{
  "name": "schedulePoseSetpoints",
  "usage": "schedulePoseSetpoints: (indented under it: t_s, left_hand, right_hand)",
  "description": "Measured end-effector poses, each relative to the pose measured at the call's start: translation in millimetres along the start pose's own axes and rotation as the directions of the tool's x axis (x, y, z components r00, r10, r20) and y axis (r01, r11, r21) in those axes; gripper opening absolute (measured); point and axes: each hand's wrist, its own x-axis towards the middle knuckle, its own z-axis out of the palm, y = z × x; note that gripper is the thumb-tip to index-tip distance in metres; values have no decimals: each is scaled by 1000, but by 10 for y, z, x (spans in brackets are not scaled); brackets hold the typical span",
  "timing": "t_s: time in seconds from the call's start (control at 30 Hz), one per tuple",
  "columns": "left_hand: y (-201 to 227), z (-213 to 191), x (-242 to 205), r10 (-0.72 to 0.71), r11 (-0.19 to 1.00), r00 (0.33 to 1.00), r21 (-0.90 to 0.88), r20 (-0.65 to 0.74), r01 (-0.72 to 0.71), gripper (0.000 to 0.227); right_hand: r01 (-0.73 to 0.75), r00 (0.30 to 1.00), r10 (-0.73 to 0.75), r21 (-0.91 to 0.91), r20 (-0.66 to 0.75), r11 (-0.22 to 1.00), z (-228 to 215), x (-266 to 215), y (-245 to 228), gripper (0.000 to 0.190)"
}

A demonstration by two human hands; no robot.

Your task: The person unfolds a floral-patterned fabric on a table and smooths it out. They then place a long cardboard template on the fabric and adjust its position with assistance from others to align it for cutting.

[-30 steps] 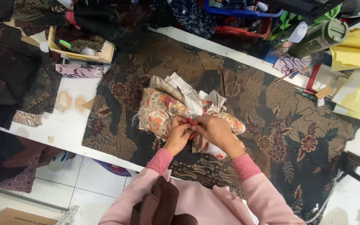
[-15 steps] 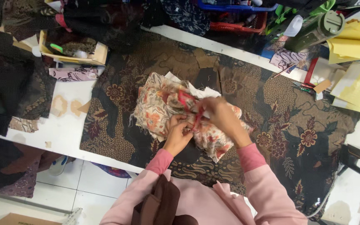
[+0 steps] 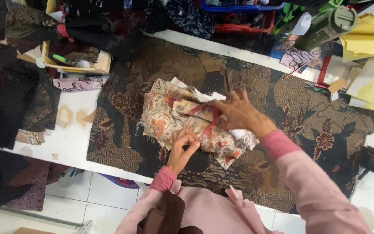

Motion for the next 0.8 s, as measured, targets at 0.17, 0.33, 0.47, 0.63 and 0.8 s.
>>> schedulePoseSetpoints:
  t_s: [0.17,0.33,0.47,0.63,0.8]
  left_hand:
    - [102,29,-237,126,992,988,-8,84,-126,23]
    - [167,-78,-325,106,976,952,154,288,-155,8]
    - [156,-125,-663,341,932,830,-43,441,-360,18]
    - [-115,-467,-885,-374,901,781,393,500,180,46]
    - [-299,-718,-731,-219,961,914,236,341,143,42]
  right_hand:
    - [-138,989,105,402,102,905,50,147,621,96]
    - [-56,897,345,704,-275,708,811,586,1058,62]
    - [255,734,675,950,-68,-181,1084,781,1510,74]
    - [-192,299,583,551,-756,812,973,352,1392,85]
    - [-140,925,271,422,-268,896,972,-267,321,76]
